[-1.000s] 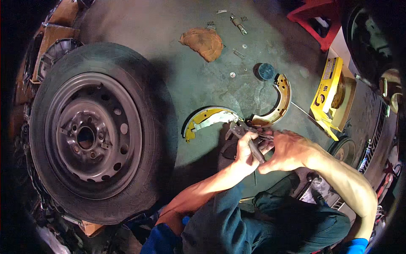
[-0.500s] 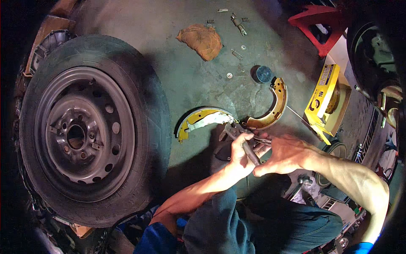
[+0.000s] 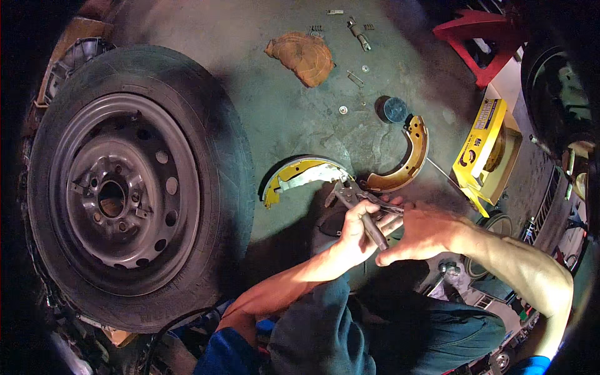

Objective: Replacing and adjusting brake shoes and related hardware on a vehicle's rear drum brakes.

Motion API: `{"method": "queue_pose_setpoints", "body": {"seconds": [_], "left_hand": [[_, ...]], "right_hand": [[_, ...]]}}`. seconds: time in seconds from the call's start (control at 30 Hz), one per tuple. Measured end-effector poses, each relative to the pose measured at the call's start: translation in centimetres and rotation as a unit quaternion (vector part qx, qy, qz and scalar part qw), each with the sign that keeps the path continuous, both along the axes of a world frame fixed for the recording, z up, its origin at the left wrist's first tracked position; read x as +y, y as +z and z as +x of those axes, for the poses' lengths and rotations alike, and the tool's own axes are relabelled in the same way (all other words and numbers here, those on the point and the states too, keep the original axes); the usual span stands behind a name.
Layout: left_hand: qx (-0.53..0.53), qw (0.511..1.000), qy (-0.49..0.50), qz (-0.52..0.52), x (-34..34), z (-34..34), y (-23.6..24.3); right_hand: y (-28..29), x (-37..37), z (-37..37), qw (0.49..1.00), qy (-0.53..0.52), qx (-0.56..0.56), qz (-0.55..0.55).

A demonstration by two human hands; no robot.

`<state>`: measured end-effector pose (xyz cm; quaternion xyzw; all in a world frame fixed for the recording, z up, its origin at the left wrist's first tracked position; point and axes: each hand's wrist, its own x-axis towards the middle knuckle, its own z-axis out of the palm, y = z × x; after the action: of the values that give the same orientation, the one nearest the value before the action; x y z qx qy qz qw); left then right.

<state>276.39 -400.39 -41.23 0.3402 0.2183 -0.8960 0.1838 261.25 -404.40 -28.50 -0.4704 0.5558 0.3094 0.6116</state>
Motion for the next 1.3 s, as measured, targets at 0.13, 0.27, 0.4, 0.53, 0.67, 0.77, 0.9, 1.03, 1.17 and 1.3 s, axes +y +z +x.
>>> {"method": "queue_pose_setpoints", "body": {"seconds": [0.13,0.27,0.4,0.53,0.67,0.77,0.9,1.03,1.17,1.3], "left_hand": [[-0.034,0.996,-0.069,-0.047,0.4,1.1,-0.8],[0.012,0.992,-0.11,-0.062,1.9,1.8,-2.3],[0.092,0.983,-0.116,-0.111,2.7,4.2,-4.7],[0.145,0.961,-0.147,-0.186,4.4,5.1,-7.2],[0.105,0.961,-0.161,-0.199,4.4,4.9,-7.5],[0.056,0.979,-0.132,-0.144,4.2,3.9,-7.0],[0.063,0.984,-0.109,-0.124,4.3,3.5,-7.3],[0.051,0.988,-0.099,-0.107,5.3,3.2,-7.8],[0.057,0.99,-0.078,-0.107,5.2,3.1,-8.1],[0.06,0.984,-0.087,-0.142,5.4,3.4,-8.5]], "right_hand": [[-0.5,1.4,0.5,0.998,0.021,0.025,-0.06],[-0.9,4.9,1.7,0.998,0.004,0.056,-0.042],[-1.3,8.2,4.7,0.98,-0.056,0.148,-0.121],[-5.0,14.0,7.4,0.944,-0.107,0.22,-0.221],[-7.1,16.0,7.4,0.917,-0.161,0.205,-0.301],[-7.6,15.6,6.7,0.907,-0.152,0.207,-0.332],[-7.5,14.9,6.0,0.915,-0.141,0.194,-0.324],[-7.9,15.1,5.5,0.919,-0.122,0.201,-0.316],[-8.5,15.8,5.4,0.909,-0.136,0.196,-0.342],[-9.3,16.3,5.3,0.901,-0.144,0.178,-0.369]]}}
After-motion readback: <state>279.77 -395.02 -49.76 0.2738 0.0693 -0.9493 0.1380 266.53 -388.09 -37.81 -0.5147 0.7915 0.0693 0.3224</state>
